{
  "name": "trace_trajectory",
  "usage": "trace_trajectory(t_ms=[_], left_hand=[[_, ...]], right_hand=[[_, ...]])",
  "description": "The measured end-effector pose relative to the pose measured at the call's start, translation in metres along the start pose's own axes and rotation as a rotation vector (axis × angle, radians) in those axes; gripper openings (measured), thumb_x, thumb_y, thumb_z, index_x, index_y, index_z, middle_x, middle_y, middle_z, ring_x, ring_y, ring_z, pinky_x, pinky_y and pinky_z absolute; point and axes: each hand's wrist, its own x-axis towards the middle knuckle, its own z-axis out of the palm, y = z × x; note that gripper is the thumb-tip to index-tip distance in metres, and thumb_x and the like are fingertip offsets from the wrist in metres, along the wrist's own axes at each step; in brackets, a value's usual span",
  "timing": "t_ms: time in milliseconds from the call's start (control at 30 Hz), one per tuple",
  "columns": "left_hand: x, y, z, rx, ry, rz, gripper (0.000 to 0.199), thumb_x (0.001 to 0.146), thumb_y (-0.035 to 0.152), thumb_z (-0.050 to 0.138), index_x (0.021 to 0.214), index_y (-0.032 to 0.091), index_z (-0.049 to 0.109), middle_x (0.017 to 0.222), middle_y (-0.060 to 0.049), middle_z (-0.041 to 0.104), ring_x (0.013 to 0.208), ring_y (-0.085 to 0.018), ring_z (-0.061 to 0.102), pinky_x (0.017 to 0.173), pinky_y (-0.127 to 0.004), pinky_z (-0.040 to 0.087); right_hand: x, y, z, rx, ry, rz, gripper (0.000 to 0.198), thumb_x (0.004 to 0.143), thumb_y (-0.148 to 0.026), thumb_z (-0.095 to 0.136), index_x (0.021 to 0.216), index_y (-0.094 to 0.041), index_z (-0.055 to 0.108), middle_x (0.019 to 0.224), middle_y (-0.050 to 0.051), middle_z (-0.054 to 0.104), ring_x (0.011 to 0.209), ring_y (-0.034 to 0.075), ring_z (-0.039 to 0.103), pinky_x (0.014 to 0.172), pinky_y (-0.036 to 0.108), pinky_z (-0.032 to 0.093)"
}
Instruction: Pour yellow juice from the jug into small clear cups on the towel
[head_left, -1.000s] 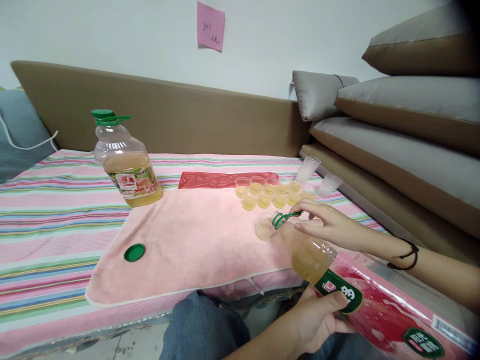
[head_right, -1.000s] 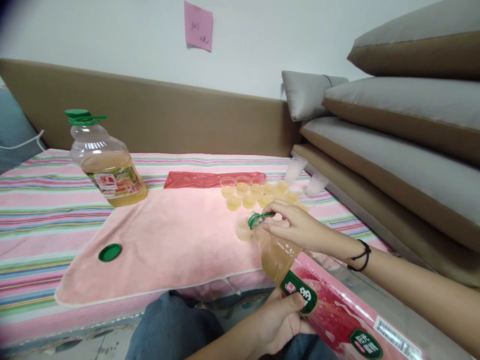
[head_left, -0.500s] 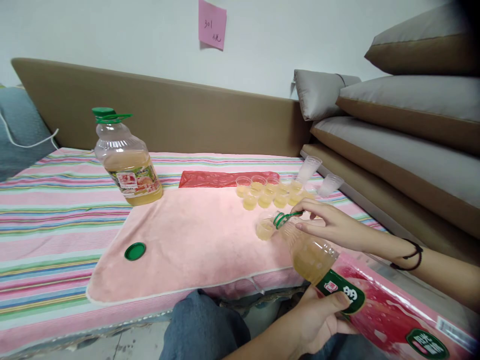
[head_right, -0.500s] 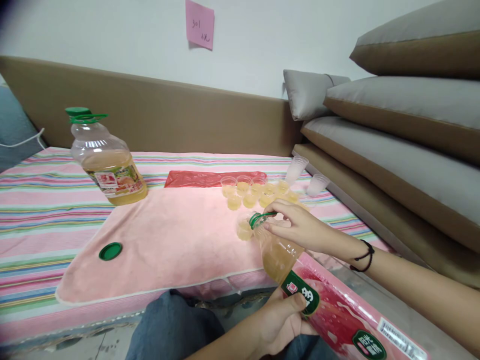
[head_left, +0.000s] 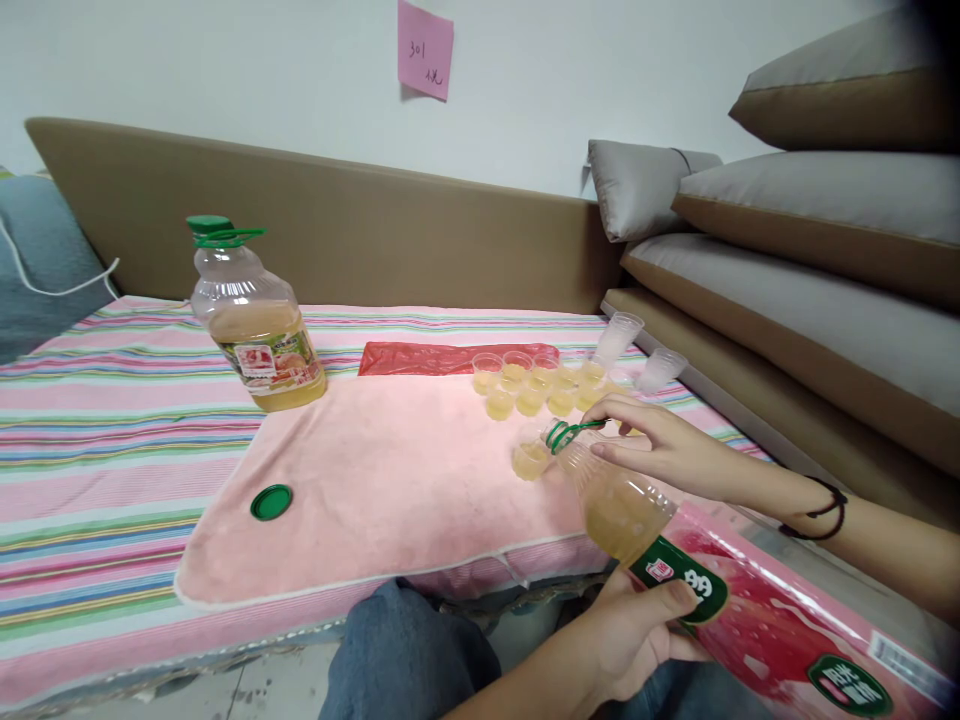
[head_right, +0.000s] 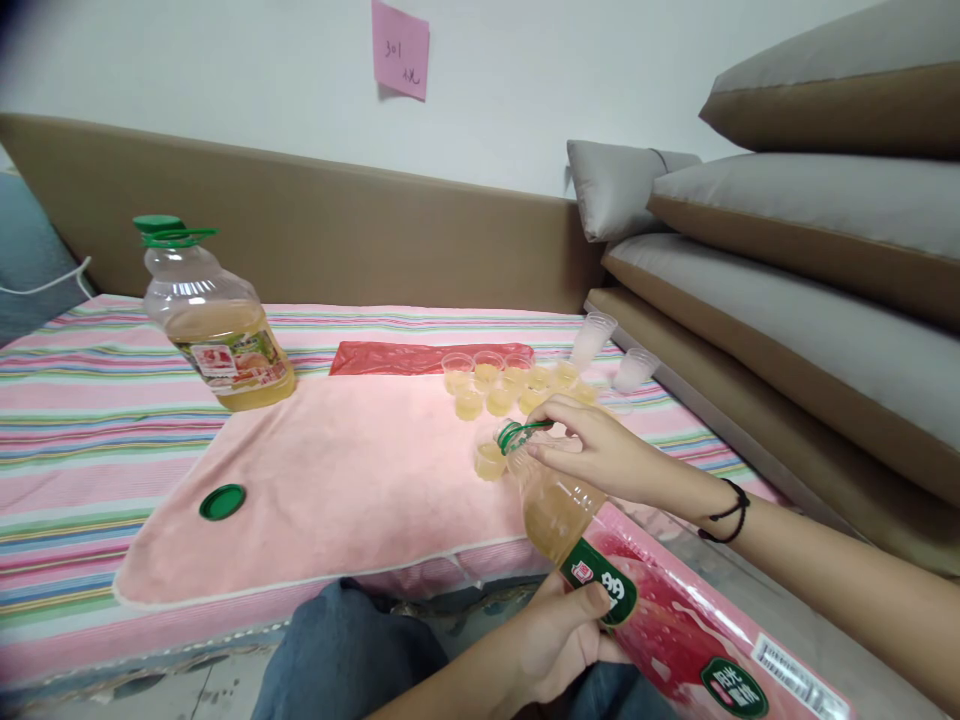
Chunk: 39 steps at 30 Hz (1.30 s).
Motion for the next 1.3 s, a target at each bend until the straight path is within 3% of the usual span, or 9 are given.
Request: trace_trajectory(t_ms=[333,700,967,1067,1200,1300], left_hand=[[-0.001,0.004,0.002,0.019,-0.002,-0.014,0.068,0.05,0.044,0.089,0.109,0.018,0.065,0.112,-0.015,0.071,0.106,-0.037,0.065,0.098,-0.068,0.036],[0.001,0.011,-0.001,0.103,0.028,0.015,0.062,0.055,0.043,0.087,0.108,0.018,0.066,0.109,-0.013,0.071,0.103,-0.034,0.066,0.092,-0.061,0.044],[-0.005,0.039,0.007,0.298,0.089,0.009,0.068,0.05,0.048,0.087,0.106,0.014,0.069,0.1,-0.013,0.072,0.095,-0.03,0.067,0.084,-0.042,0.05],[-0.01,0.056,0.014,0.346,0.062,0.091,0.064,0.05,0.044,0.088,0.104,0.016,0.069,0.1,-0.009,0.073,0.095,-0.026,0.066,0.089,-0.038,0.048],[-0.017,0.077,0.017,0.459,-0.065,0.234,0.055,0.058,0.035,0.086,0.105,0.015,0.067,0.104,-0.008,0.071,0.099,-0.024,0.065,0.093,-0.037,0.047],[-0.025,0.09,0.016,0.532,-0.083,0.36,0.068,0.058,0.039,0.086,0.117,0.015,0.061,0.113,-0.01,0.069,0.109,-0.028,0.062,0.098,-0.039,0.044]], right_hand=[[0.0,0.0,0.001,0.0,0.005,0.006,0.027,0.089,-0.039,0.052,0.106,-0.02,0.062,0.103,0.007,0.068,0.093,0.025,0.061,0.078,0.038,0.046],[0.0,0.0,-0.002,0.025,0.079,0.006,0.025,0.089,-0.044,0.053,0.1,-0.024,0.063,0.1,0.005,0.068,0.091,0.024,0.062,0.078,0.037,0.049],[0.0,-0.01,-0.009,0.015,0.188,-0.049,0.024,0.091,-0.042,0.053,0.105,-0.025,0.06,0.107,0.006,0.065,0.097,0.025,0.06,0.084,0.038,0.049],[-0.002,-0.016,-0.012,0.034,0.259,-0.103,0.023,0.092,-0.041,0.053,0.109,-0.026,0.057,0.112,0.006,0.062,0.101,0.025,0.058,0.086,0.039,0.047],[-0.005,-0.028,-0.015,0.023,0.383,-0.125,0.023,0.092,-0.039,0.051,0.11,-0.027,0.055,0.111,0.008,0.06,0.103,0.028,0.056,0.083,0.042,0.046],[-0.005,-0.041,-0.012,0.009,0.5,-0.128,0.021,0.091,-0.039,0.05,0.108,-0.028,0.054,0.106,0.008,0.059,0.102,0.03,0.055,0.082,0.044,0.045]])
